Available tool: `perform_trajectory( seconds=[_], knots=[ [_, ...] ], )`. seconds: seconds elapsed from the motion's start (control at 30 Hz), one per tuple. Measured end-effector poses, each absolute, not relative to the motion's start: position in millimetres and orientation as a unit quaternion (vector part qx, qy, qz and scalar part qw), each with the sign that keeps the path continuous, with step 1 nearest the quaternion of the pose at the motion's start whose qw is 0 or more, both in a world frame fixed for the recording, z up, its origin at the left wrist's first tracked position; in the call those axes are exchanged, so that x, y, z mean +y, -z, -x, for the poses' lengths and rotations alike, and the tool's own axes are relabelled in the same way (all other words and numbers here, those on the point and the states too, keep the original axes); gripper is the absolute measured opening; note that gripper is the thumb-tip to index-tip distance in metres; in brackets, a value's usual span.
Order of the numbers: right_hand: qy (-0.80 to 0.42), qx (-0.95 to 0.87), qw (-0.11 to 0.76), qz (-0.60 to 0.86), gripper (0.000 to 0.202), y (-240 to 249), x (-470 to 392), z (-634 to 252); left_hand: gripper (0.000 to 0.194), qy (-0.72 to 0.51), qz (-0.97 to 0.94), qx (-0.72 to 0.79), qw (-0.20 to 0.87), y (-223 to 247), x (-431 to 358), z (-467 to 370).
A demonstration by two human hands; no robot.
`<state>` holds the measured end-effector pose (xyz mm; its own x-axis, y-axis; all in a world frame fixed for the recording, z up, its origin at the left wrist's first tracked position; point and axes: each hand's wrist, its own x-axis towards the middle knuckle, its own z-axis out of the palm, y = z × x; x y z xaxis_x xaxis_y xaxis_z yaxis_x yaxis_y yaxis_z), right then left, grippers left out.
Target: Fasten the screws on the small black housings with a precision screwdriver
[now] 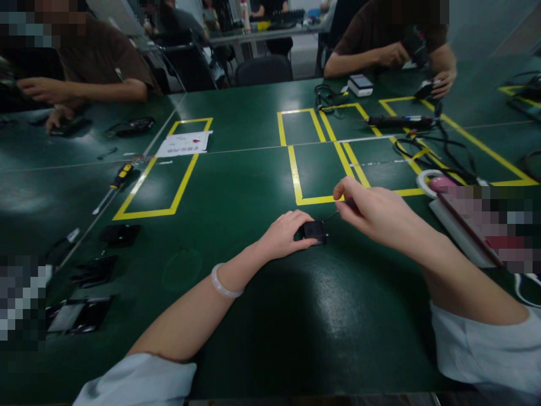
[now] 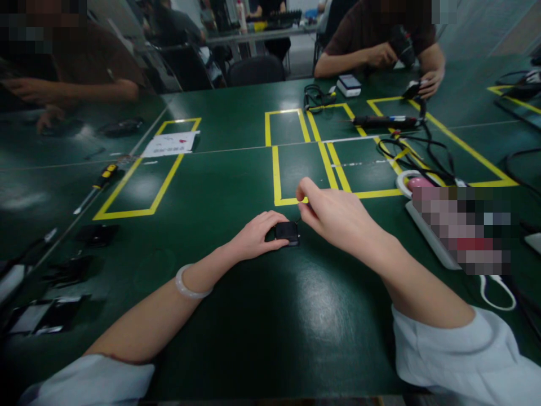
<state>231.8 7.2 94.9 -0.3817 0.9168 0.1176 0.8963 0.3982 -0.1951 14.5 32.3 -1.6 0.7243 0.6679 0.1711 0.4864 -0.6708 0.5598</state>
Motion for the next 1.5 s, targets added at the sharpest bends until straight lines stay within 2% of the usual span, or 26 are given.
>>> perform_trajectory(
  seconds=[0.2,0.53,0.73,1.0,1.23,1.5],
  knots=[
    [-0.036,-0.833,0.103,0.543,0.027,-94.7,7.4,-231.3,0.041,-0.185,-0.893,0.325,0.250,2.0,32.1,-14.4],
    [-0.055,-0.830,0.117,0.542,0.021,-95.9,7.0,-232.4,0.041,-0.182,-0.893,0.326,0.252,-0.1,31.4,-13.9],
    [-0.034,-0.831,0.101,0.546,0.028,-96.3,6.5,-230.9,0.041,-0.185,-0.891,0.329,0.254,0.5,31.1,-14.6],
    [-0.050,-0.827,0.106,0.549,0.021,-97.0,6.3,-230.5,0.040,-0.180,-0.893,0.328,0.251,1.0,32.0,-14.3],
    [-0.036,-0.826,0.104,0.552,0.026,-95.9,5.9,-230.1,0.041,-0.184,-0.893,0.328,0.247,2.1,32.0,-14.5],
    [-0.056,-0.829,0.116,0.544,0.021,-96.6,6.5,-231.5,0.039,-0.177,-0.893,0.330,0.250,1.0,32.2,-14.2]
  ],
)
